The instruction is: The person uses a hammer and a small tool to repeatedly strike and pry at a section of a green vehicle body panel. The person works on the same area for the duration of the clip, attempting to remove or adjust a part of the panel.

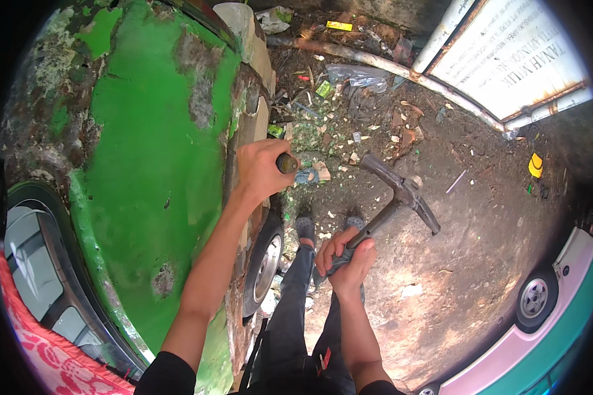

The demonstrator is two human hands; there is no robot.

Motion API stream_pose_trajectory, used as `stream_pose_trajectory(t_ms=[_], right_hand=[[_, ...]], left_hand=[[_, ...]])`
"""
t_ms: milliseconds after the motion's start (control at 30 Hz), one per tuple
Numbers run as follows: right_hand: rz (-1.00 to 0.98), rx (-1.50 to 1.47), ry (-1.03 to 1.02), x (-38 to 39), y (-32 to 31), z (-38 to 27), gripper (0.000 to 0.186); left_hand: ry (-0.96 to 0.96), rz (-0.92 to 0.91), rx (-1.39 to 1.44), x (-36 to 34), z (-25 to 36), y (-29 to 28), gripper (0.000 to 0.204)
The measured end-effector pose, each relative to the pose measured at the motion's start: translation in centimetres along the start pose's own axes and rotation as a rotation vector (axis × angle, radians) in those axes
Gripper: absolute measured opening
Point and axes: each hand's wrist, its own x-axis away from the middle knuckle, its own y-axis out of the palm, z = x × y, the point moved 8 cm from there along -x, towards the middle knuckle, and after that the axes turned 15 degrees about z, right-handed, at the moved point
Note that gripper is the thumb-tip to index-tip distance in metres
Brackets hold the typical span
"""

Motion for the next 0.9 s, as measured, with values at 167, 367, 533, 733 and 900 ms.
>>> stream_pose_trajectory(t_ms=[167,367,533,733,900], right_hand=[[0.057,0.085,0.066,-0.4,-0.7,1.0,0.066],[-0.001,0.189,0.077,0.3,-0.7,1.6,0.063],[-0.020,0.118,0.054,1.7,-0.9,0.6,0.067],[-0.063,0.514,0.008,1.6,-0.5,4.2,0.066],[-0.050,0.050,-0.057,2.6,-0.1,0.2,0.066]], left_hand=[[0.030,0.015,0.051,0.3,1.2,-0.6,0.025],[0.003,0.060,0.104,-0.5,1.1,-2.0,0.027],[0.040,0.009,0.108,-0.2,1.3,-2.2,0.027],[0.027,0.071,0.178,-0.4,1.0,-2.5,0.023],[0.030,0.086,0.165,0.0,0.5,-3.0,0.022]])
